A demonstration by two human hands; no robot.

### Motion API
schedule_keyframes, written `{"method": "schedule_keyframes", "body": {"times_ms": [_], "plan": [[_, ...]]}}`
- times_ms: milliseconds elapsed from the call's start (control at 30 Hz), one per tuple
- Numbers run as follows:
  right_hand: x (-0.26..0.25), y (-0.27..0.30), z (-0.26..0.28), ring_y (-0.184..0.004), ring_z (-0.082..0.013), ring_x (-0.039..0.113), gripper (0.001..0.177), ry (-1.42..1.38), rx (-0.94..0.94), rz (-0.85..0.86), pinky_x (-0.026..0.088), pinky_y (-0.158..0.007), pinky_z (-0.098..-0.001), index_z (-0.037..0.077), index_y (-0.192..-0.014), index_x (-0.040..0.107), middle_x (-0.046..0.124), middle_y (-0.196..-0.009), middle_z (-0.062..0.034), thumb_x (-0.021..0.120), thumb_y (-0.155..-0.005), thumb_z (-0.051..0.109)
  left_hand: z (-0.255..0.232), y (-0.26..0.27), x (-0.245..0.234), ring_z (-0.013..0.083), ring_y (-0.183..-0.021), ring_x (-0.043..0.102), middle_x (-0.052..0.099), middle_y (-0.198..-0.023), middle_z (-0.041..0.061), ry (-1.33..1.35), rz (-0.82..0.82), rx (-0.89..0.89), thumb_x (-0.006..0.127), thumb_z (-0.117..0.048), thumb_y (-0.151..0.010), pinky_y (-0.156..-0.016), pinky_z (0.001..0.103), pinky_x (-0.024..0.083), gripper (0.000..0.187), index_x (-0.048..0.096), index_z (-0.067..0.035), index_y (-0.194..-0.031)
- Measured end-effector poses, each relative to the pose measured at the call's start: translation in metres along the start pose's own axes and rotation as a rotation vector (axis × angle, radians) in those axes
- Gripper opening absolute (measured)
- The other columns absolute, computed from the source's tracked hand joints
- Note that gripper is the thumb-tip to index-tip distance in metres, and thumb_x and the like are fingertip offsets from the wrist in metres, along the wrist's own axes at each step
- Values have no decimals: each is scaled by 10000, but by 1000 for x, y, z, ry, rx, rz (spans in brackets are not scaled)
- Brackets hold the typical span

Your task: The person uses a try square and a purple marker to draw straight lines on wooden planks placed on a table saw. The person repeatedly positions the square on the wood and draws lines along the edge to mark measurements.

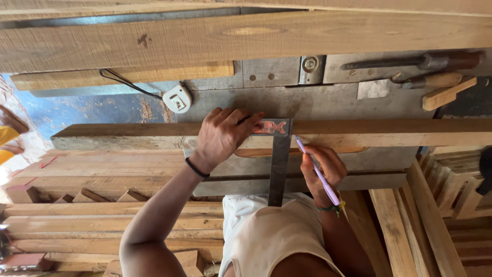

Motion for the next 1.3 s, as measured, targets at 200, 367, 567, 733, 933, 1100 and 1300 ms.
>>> {"method": "schedule_keyframes", "body": {"times_ms": [200, 367, 567, 733, 933, 1100, 1300], "plan": [[0, 2, 3, -875, -251, 746, 145, -1, 9, -21, 598, -767, -329, -31, -1041, 718, 743, -990, -151, 730, -947, 79, -2, -3, -6, 162, -779, 651, 674, -917, -11, 8, 6, 5, 765, -329, -910, -654, 344, 483, 322, 761, -202, -1206], [2, 1, 5, -898, -259, 760, 148, -22, -45, -36, 618, -781, -325, -34, -1034, 717, 749, -992, -159, 736, -917, 53, -5, -5, -9, 153, -777, 645, 680, -929, -5, 12, -35, 3, 766, -312, -908, -657, 335, 485, 311, 761, -192, -1194], [7, 1, 9, -909, -266, 759, 152, -4, -80, -64, 616, -796, -337, -44, -1042, 722, 746, -989, -163, 730, -919, 45, -4, -3, -6, 157, -761, 645, 687, -912, 2, 16, -28, -5, 752, -353, -920, -650, 338, 488, 319, 769, -187, -1193], [6, 3, 5, -909, -255, 762, 148, -3, -36, -103, 618, -792, -330, -45, -1039, 721, 750, -1006, -163, 716, -925, 49, -1, -1, -1, 159, -760, 651, 705, -937, 11, 7, -27, -1, 729, -366, -939, -647, 336, 489, 313, 771, -183, -1189], [10, 5, 11, -931, -256, 764, 142, -5, -55, -74, 623, -801, -330, -45, -1044, 716, 753, -1022, -165, 731, -935, 45, 1, 1, 2, 160, -773, 662, 710, -936, 9, 10, -29, -6, 715, -375, -953, -652, 335, 489, 301, 767, -187, -1182], [11, 9, 12, -941, -271, 765, 157, 19, -114, -55, 635, -811, -330, -65, -1054, 707, 748, -1029, -186, 727, -923, 19, 2, 3, 8, 151, -750, 656, 710, -923, 11, -10, -12, -10, 712, -366, -958, -647, 332, 497, 300, 770, -197, -1199], [7, 13, 21, -925, -283, 764, 112, 22, -147, -54, 642, -797, -326, -67, -958, 685, 740, -987, -185, 733, -881, -1, 2, 4, 7, 150, -755, 659, 710, -927, 11, -9, -46, 0, 709, -369, -953, -640, 335, 495, 303, 765, -200, -1199]]}}
Point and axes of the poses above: each hand's wrist, its own y-axis away from the middle knuckle, its own x-axis out of the palm, z = x × y, the point moved 6 cm from there along -y, towards the middle knuckle
